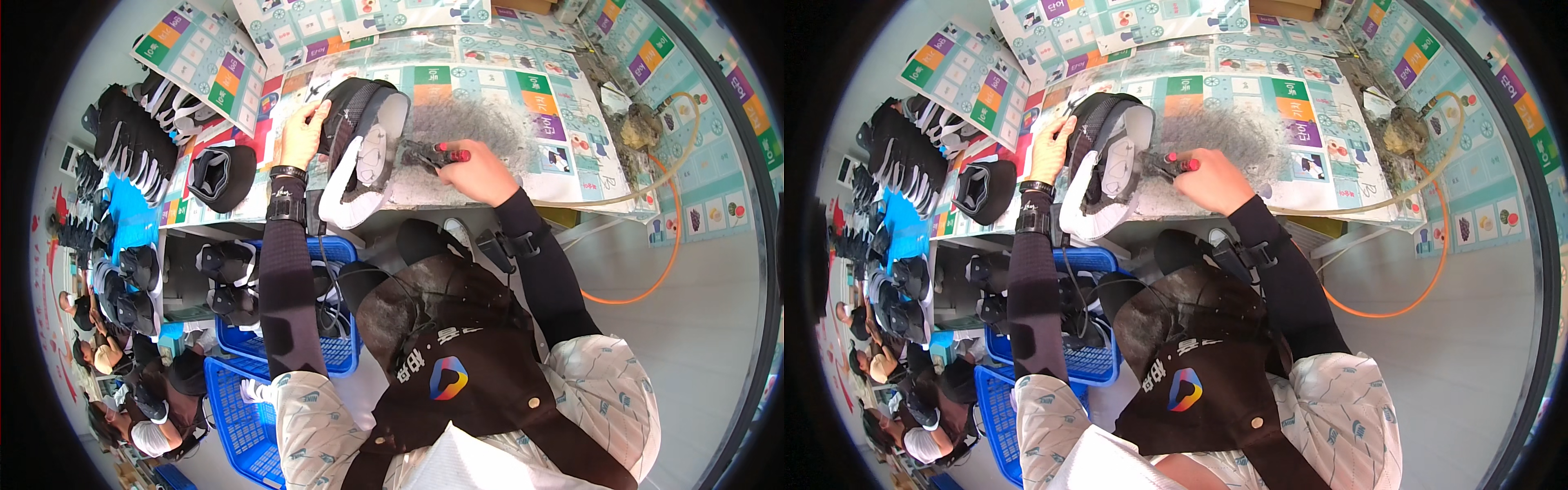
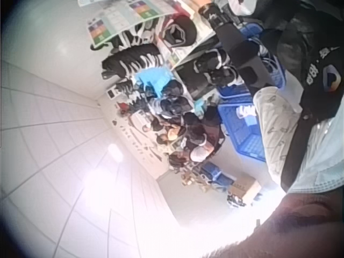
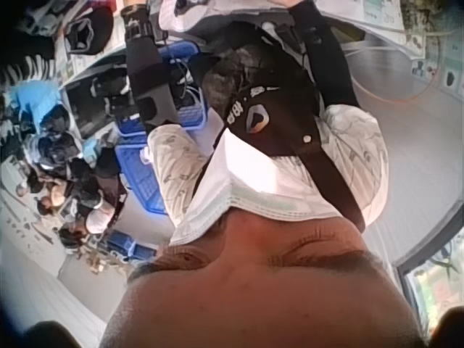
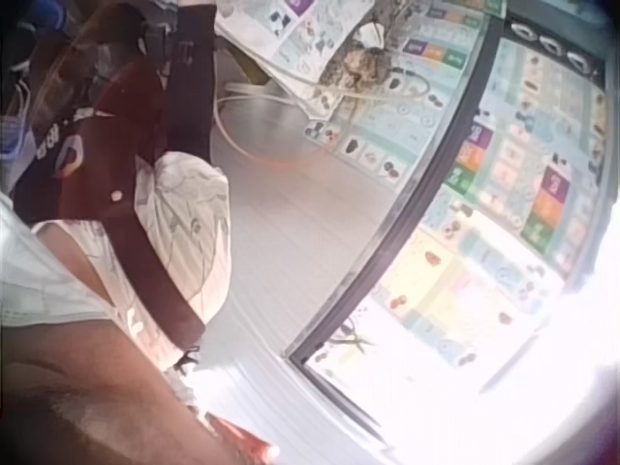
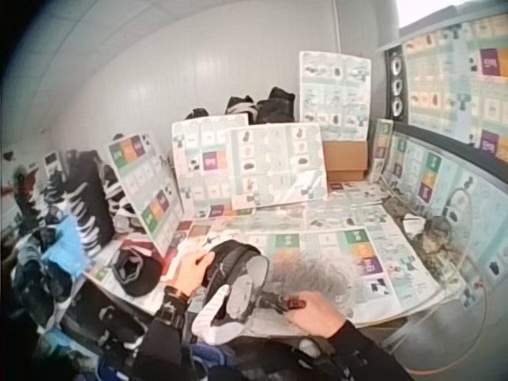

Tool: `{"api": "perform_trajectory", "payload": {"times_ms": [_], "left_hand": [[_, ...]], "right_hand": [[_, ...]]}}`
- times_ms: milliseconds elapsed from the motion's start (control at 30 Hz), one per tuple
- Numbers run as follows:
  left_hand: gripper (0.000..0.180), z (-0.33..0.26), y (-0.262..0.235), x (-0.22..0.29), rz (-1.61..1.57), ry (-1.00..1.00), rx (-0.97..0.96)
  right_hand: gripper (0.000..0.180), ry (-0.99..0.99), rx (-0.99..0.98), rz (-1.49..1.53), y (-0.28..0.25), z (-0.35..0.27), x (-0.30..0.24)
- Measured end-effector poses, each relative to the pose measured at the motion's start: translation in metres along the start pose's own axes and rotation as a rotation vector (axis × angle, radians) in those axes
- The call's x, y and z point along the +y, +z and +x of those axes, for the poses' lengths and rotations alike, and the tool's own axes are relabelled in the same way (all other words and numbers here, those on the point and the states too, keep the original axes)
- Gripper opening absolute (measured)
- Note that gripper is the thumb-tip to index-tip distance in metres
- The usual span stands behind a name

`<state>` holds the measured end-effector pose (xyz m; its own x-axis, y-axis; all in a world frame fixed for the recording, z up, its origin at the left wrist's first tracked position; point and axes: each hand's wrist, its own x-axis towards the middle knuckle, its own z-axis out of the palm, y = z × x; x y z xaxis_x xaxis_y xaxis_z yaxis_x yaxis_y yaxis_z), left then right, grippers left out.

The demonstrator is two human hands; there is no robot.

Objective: Clean and inspect shoes using a pressurized air tool and manual wiping.

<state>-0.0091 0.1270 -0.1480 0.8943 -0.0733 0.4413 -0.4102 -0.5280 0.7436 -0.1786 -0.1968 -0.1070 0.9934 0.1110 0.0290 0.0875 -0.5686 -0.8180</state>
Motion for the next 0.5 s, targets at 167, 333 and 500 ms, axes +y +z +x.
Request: {"api": "perform_trajectory", "payload": {"times_ms": [167,333,500], "left_hand": [[0.046,-0.001,0.000,0.000,-0.007,0.010,0.000],[0.046,0.000,-0.001,0.003,-0.051,-0.015,-0.011],[0.044,0.001,0.001,0.019,-0.047,-0.040,-0.012]], "right_hand": [[0.040,0.012,-0.233,0.040,-0.003,-0.005,0.002],[0.036,-0.066,0.021,0.151,0.005,-0.006,0.001],[0.037,-0.036,0.058,-0.021,0.000,-0.009,0.003]]}}
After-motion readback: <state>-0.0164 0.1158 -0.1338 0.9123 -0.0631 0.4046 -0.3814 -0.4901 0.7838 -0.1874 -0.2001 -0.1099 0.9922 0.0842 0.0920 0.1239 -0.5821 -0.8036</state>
